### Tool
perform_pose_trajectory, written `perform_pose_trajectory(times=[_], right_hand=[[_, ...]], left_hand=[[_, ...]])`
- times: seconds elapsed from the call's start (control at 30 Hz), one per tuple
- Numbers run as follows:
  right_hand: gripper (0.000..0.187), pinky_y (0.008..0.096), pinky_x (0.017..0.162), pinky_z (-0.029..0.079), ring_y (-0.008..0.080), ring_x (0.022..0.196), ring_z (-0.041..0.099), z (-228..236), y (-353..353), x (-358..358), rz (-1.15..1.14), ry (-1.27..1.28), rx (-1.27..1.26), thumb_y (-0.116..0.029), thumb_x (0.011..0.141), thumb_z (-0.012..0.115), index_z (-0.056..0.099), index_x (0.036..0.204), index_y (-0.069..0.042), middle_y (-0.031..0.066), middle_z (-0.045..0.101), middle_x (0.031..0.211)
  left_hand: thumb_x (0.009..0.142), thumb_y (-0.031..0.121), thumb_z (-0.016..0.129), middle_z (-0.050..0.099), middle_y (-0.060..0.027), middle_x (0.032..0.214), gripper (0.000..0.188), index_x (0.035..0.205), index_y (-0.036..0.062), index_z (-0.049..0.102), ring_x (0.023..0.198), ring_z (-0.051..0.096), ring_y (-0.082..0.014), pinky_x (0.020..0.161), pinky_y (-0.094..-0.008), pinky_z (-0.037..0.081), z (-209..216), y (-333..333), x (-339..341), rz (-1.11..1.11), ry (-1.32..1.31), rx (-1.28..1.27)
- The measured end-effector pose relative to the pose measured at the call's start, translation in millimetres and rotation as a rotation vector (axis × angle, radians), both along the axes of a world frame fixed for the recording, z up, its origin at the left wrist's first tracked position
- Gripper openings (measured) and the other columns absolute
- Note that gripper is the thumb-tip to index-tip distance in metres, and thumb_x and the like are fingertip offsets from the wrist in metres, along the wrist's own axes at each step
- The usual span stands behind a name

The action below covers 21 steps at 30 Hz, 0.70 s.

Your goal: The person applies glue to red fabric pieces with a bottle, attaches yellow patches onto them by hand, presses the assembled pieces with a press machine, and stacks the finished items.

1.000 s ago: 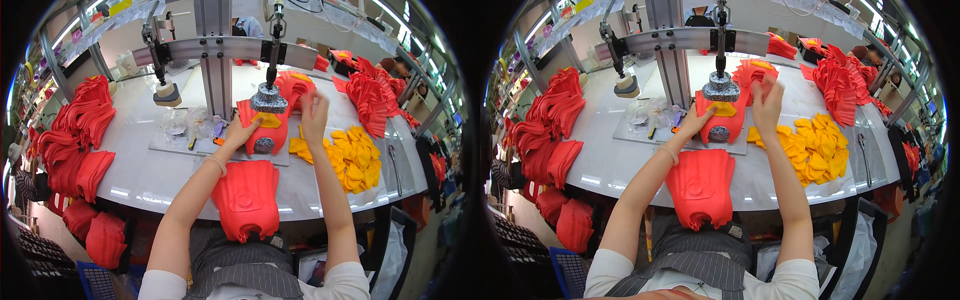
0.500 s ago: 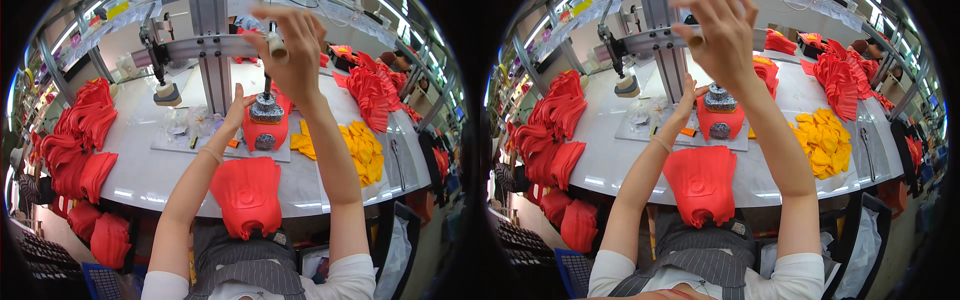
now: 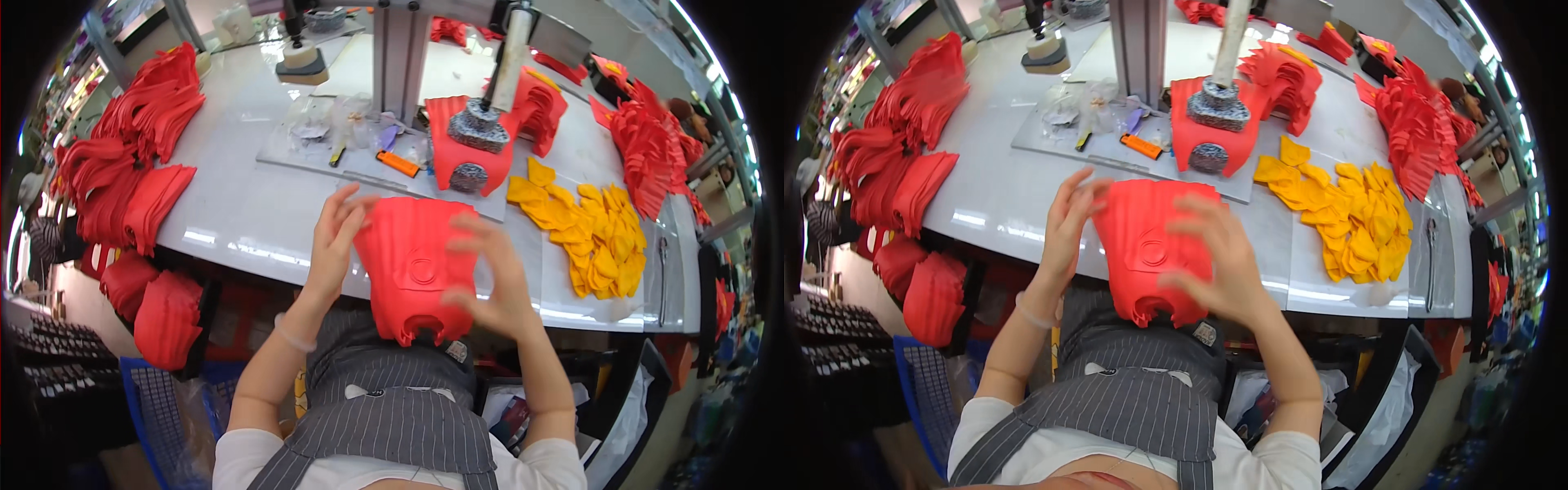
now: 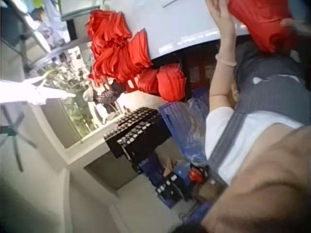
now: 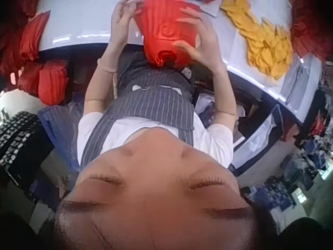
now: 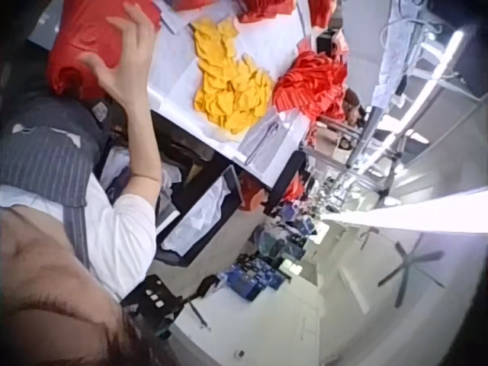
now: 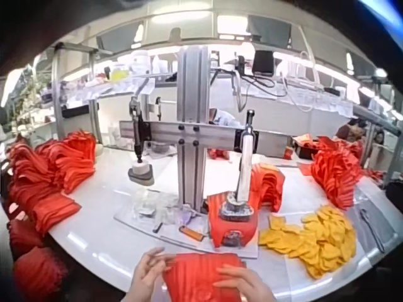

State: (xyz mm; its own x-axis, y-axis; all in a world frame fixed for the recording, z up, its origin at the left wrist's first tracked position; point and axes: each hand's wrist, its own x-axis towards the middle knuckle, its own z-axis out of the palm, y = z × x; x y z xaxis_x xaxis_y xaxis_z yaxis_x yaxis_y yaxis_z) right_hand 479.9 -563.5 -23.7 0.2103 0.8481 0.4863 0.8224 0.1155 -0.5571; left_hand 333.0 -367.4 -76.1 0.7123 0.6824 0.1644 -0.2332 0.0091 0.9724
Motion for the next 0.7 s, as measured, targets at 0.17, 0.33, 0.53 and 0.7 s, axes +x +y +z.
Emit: perform_pose_trajectory(times=[0.17,0.33,0.53,0.7], right_hand=[[0.050,0.0419,0.101,0.040,0.0345,0.124,0.050,-19.1,-12.2,-35.2,0.007,-0.165,-0.202,-0.019,0.077,0.074,0.057,0.122,-0.006,0.0165,0.054,0.132],[0.047,0.0384,0.095,0.046,0.0349,0.114,0.057,-12.8,-8.8,-32.6,0.036,-0.132,-0.188,-0.019,0.082,0.069,0.056,0.125,-0.006,0.0174,0.059,0.125],[0.036,0.0285,0.082,0.048,0.0222,0.091,0.067,-9.1,-16.4,-33.9,-0.217,0.253,-0.310,-0.014,0.089,0.059,0.058,0.122,0.001,0.0182,0.066,0.105],[0.035,0.0286,0.085,0.047,0.0253,0.099,0.066,-15.6,-20.1,-36.4,-0.151,0.333,-0.174,-0.013,0.089,0.060,0.059,0.121,0.000,0.0199,0.066,0.110]], left_hand=[[0.097,0.017,0.050,0.061,-0.0149,0.114,0.037,0.130,-0.0001,0.044,0.101,0.060,-0.0178,0.087,-0.0303,0.048,-38.0,-28.1,-59.5,0.013,0.071,-0.335],[0.097,0.015,0.050,0.060,-0.0154,0.115,0.036,0.129,-0.0005,0.045,0.102,0.061,-0.0184,0.090,-0.0319,0.049,-23.9,-51.5,-75.4,-0.111,0.012,-0.453],[0.097,0.013,0.051,0.060,-0.0136,0.116,0.033,0.127,-0.0012,0.049,0.103,0.060,-0.0174,0.092,-0.0324,0.049,-0.4,-43.8,-74.0,-0.309,-0.143,-0.778],[0.094,0.012,0.056,0.060,-0.0100,0.114,0.035,0.126,-0.0010,0.050,0.102,0.060,-0.0148,0.090,-0.0295,0.049,-5.7,-51.7,-59.9,-0.320,0.028,-0.377]])
